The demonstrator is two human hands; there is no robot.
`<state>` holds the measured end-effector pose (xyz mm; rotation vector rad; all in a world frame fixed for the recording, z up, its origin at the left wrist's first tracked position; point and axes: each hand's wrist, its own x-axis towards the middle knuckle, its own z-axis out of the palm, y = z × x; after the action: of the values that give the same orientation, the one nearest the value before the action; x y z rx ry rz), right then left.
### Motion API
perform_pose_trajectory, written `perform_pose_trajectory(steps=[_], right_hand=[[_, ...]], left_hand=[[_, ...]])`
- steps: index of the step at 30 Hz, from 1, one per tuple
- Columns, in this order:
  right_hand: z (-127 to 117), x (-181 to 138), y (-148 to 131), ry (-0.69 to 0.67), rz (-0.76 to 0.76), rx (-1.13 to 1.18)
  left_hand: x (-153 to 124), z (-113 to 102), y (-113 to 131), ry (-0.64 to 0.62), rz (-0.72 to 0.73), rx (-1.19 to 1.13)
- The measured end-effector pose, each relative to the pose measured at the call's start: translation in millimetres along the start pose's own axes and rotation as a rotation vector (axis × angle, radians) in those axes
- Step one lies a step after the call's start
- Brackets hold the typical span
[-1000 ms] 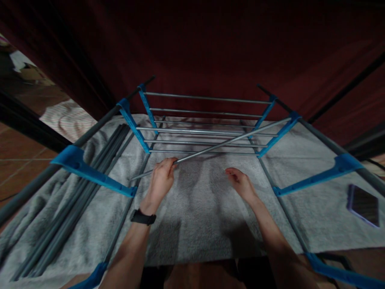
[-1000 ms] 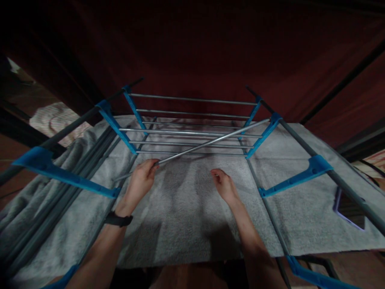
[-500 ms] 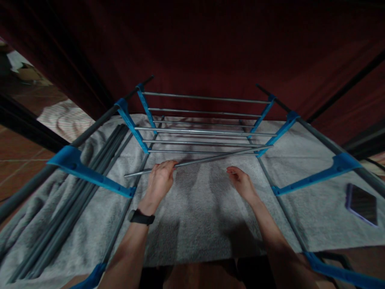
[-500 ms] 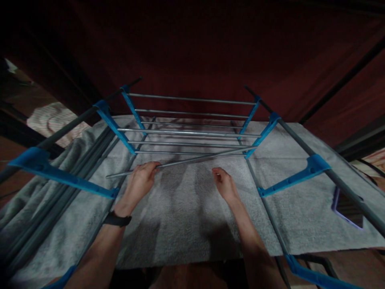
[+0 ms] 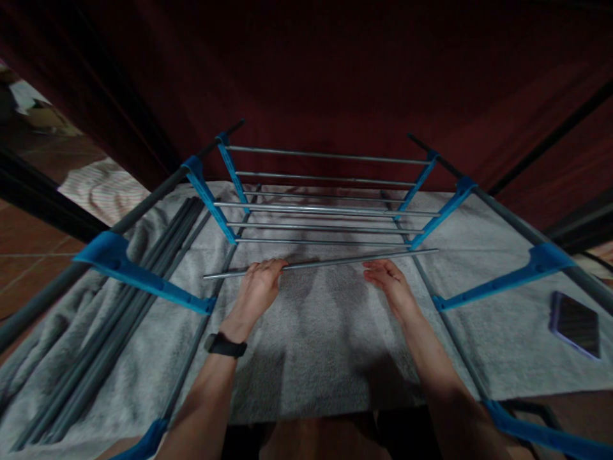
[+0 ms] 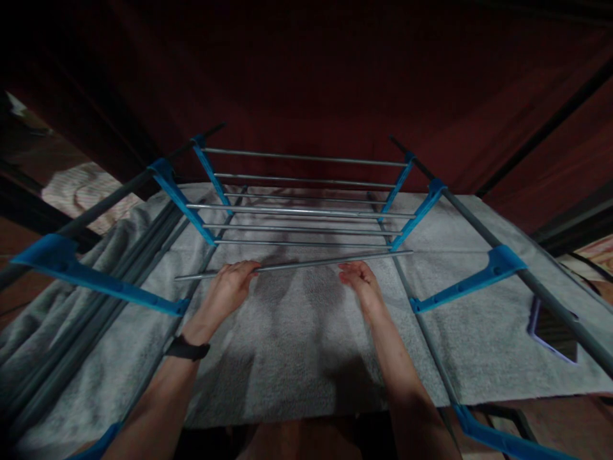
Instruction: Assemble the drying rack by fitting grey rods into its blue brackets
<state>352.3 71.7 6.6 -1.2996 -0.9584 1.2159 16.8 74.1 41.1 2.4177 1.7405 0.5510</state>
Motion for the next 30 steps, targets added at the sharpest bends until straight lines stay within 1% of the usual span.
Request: perform_pose_trajectory(steps=[3,8,14,23,27,30], right_hand=[[-1,-2,-4,0.031,0.047,0.123],[-1,-1,-2,0.167,0.052,0.273],[-5,1,2,0.245,0.103,0.29],[-11,5,7,0.287,0.102,0.335],[-13,4,7,0.275,0.141,0.385],[-14,4,6,0.288,0.171,0.432]], left_hand=[[0,2,0,-0.018,0.016,-0.031],[-1,6,1,-0.047,0.026,-0.019],[-2,8,0,-0.096,0.054,-0.017],[-3,11,-3,-0.115,0.032,-0.073],[-4,11,-4,-0.111,0.04,-0.111],[-4,10,-3,-0.135,0.041,-0.095]])
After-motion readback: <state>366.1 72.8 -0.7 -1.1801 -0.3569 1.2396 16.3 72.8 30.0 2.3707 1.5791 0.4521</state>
